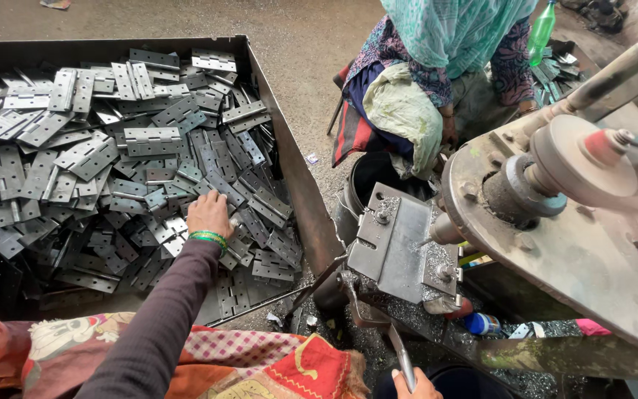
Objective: The person repeatedly picks metal hinges from a bin, places them on a grinding machine, and operates the lever to grind the edges. The person handles the hinges one at a time, using a tool to position them under the grinding wheel.
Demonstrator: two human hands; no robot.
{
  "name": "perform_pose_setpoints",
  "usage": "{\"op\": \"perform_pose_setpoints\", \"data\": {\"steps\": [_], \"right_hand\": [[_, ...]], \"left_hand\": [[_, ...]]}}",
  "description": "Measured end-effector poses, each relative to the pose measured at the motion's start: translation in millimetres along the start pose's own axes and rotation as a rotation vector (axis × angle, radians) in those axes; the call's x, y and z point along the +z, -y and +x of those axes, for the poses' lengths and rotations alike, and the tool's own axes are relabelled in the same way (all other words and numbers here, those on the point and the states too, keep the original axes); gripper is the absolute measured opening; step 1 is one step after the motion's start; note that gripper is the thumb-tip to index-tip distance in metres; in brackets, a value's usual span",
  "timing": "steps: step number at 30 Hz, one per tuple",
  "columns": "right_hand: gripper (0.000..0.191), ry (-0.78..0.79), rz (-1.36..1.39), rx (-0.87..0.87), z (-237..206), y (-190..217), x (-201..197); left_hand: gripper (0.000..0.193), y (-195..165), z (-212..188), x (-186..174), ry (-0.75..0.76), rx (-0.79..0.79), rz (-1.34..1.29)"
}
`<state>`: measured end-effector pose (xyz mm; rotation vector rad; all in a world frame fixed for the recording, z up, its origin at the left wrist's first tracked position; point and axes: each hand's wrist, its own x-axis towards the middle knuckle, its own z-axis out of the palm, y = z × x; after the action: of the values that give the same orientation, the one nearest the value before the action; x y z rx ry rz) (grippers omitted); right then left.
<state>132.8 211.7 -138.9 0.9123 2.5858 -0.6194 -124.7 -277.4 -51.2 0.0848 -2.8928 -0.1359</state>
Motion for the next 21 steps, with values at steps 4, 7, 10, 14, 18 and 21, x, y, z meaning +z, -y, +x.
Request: {"op": "perform_pose_setpoints", "data": {"steps": [4,7,10,14,18,21], "right_hand": [[0.036,0.026,-0.025,-0.021,-3.6,3.5,-3.1],[0.037,-0.031,0.011,-0.049,-6.8,7.4,-6.1],[0.038,-0.031,-0.042,-0.058,-9.0,11.5,-9.0],[0.038,0.03,-0.058,-0.023,-8.2,13.4,-10.4],[0.039,0.019,-0.056,-0.043,-5.9,13.4,-11.0],[0.037,0.091,-0.033,0.015,-4.2,12.6,-10.9]], "left_hand": [[0.041,-9.9,-26.1,-0.8,0.099,0.0,0.006],[0.049,-20.6,-49.5,-4.9,0.09,-0.005,-0.06],[0.054,-27.0,-76.3,-8.7,0.086,-0.005,-0.055],[0.062,-21.0,-99.1,-9.7,0.118,0.024,-0.068],[0.057,-14.5,-115.2,-3.3,0.106,0.038,-0.13],[0.047,-18.3,-124.9,3.9,0.247,0.036,-0.16]]}}
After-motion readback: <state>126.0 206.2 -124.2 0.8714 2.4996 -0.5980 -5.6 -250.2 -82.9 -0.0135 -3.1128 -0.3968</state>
